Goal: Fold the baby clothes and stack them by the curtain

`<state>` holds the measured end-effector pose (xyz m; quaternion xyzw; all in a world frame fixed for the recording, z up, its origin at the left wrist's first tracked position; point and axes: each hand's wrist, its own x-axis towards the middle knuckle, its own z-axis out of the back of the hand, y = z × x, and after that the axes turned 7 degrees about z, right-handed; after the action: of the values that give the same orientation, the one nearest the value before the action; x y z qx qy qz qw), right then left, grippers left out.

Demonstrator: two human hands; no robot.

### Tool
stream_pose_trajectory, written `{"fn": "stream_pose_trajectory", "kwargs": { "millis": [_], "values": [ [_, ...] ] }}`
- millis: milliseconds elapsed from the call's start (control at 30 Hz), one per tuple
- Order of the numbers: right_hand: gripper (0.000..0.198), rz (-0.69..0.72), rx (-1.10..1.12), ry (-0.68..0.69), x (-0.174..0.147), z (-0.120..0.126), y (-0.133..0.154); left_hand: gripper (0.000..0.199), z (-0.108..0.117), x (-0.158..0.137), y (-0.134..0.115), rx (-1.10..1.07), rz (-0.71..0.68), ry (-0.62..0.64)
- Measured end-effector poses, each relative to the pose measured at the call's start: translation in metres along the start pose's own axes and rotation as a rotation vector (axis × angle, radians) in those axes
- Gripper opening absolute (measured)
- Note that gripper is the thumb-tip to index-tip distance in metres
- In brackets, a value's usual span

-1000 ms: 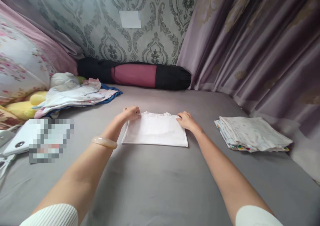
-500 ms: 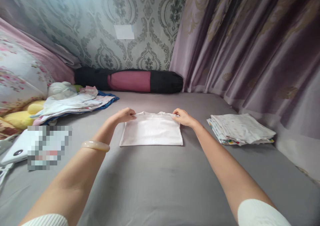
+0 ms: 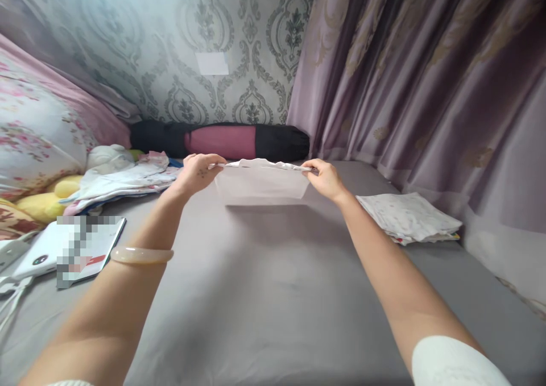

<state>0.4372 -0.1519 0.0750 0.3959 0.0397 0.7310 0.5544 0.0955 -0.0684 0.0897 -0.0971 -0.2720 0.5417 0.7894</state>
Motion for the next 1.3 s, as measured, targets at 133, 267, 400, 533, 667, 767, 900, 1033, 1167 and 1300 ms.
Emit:
{"fn": "stream_pose_trajectory", "kwargs": {
  "millis": [133, 267, 400, 533, 667, 767, 900, 1033, 1167, 1300],
  "values": [
    [0.022, 0.073, -0.221, 0.029, -0.022, -0.015, 0.005, 0.030, -0.026, -0.023, 0.005, 0.115, -0.048, -0.136],
    [0.023, 0.122, -0.253, 0.161, -0.058, -0.027, 0.001, 0.031, -0.052, -0.062, 0.024, 0.126, -0.080, -0.121],
    [0.027, 0.160, -0.252, 0.221, -0.090, -0.036, -0.002, 0.034, -0.067, -0.098, 0.039, 0.138, -0.141, -0.056],
    [0.031, 0.207, -0.245, 0.271, -0.115, -0.045, -0.003, 0.038, -0.076, -0.122, 0.045, 0.124, -0.175, 0.070],
    [0.036, 0.202, -0.263, 0.328, -0.131, -0.049, -0.002, 0.043, -0.078, -0.133, 0.049, 0.129, -0.193, 0.179],
    [0.039, 0.168, -0.291, 0.350, -0.132, -0.048, 0.002, 0.038, -0.075, -0.133, 0.046, 0.144, -0.178, 0.203],
    [0.028, 0.053, -0.324, 0.355, -0.113, -0.056, 0.013, 0.028, -0.079, -0.120, 0.026, 0.139, -0.067, 0.175],
    [0.039, -0.019, -0.325, 0.337, -0.083, -0.089, 0.028, 0.031, -0.103, -0.099, -0.009, 0.137, 0.005, 0.108],
    [0.051, -0.071, -0.316, 0.414, -0.063, -0.125, 0.040, 0.039, -0.134, -0.081, -0.035, 0.228, 0.040, 0.141],
    [0.055, -0.054, -0.323, 0.462, -0.057, -0.140, 0.044, 0.047, -0.154, -0.076, -0.041, 0.325, 0.040, 0.158]
  ]
}}
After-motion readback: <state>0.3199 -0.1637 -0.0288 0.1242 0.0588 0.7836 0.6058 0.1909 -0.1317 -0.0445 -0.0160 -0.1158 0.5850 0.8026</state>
